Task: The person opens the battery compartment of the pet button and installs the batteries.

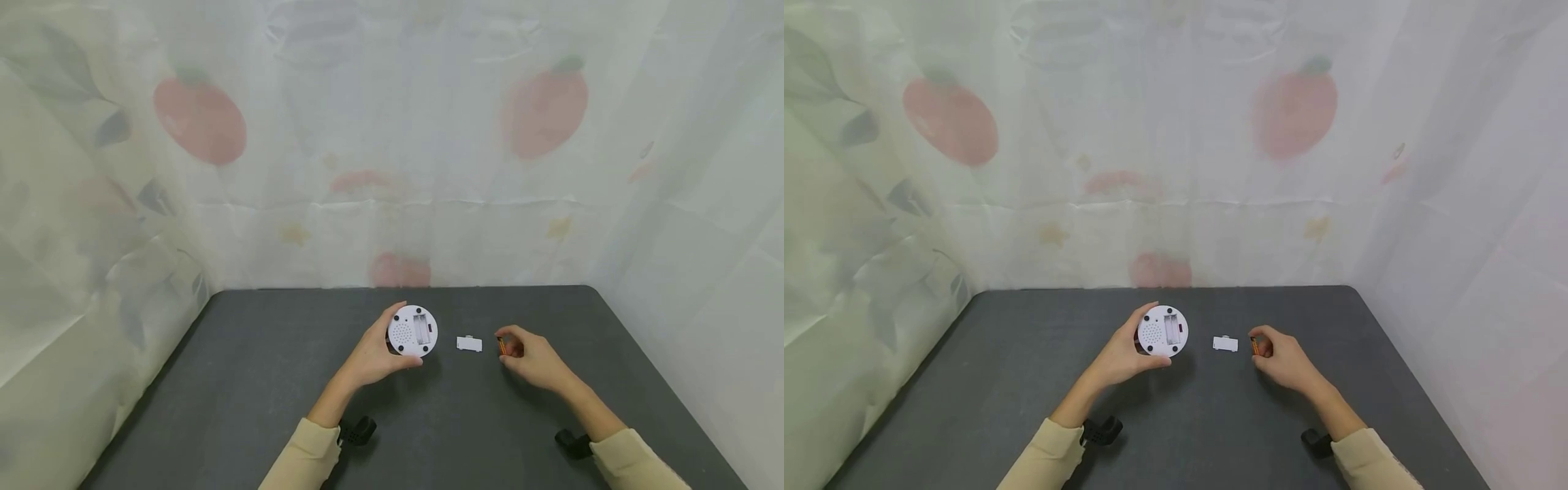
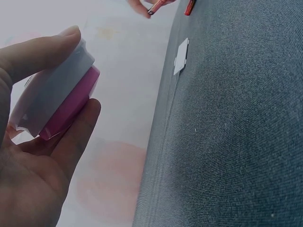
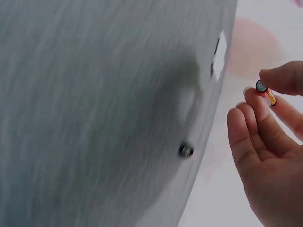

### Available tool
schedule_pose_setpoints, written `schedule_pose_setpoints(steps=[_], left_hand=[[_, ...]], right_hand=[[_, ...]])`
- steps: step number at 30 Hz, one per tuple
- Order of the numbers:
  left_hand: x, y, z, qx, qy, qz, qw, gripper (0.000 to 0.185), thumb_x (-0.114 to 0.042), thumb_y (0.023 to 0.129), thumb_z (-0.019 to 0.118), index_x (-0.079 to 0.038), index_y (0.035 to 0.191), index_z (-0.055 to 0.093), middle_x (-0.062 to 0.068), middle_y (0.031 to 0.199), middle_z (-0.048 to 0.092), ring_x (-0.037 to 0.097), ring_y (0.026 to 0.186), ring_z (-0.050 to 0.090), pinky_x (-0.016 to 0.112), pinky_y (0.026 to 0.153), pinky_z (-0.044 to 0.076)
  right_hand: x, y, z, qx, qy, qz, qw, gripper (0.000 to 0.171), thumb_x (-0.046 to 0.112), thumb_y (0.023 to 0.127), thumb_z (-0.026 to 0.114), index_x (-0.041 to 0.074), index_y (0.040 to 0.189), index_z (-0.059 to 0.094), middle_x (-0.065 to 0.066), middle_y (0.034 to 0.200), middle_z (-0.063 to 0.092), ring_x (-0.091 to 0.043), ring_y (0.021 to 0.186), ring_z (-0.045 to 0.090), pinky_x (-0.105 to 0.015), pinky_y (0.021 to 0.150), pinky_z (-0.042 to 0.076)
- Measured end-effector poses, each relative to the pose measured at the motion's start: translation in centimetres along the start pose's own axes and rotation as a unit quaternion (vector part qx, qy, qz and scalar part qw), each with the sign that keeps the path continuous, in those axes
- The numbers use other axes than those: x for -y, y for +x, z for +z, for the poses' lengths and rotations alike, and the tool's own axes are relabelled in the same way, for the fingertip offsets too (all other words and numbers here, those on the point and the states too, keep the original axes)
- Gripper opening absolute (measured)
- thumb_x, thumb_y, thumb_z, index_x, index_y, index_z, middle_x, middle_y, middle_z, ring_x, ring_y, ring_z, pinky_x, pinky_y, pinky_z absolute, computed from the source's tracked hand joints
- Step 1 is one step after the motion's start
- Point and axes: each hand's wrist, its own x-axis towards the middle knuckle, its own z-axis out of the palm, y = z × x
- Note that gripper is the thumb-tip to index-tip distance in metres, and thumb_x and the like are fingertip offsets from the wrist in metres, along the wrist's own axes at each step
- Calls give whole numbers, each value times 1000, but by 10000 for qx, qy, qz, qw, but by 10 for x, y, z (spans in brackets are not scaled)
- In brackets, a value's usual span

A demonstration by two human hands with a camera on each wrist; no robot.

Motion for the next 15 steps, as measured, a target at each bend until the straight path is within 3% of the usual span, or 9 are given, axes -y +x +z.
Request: schedule_pose_setpoints(steps=[15], left_hand=[[-1, 0, -1, 44, -5, -26, 10000, 106, -22, 72, 95, -31, 157, 32, 4, 139, 50, 18, 106, 60, 32, 83, 54]], right_hand=[[37, 13, 28, -164, 1099, -13, 9938, 33, 13, 94, 74, 7, 126, 63, 4, 89, 68, -13, 79, 63, -30, 72, 51]])
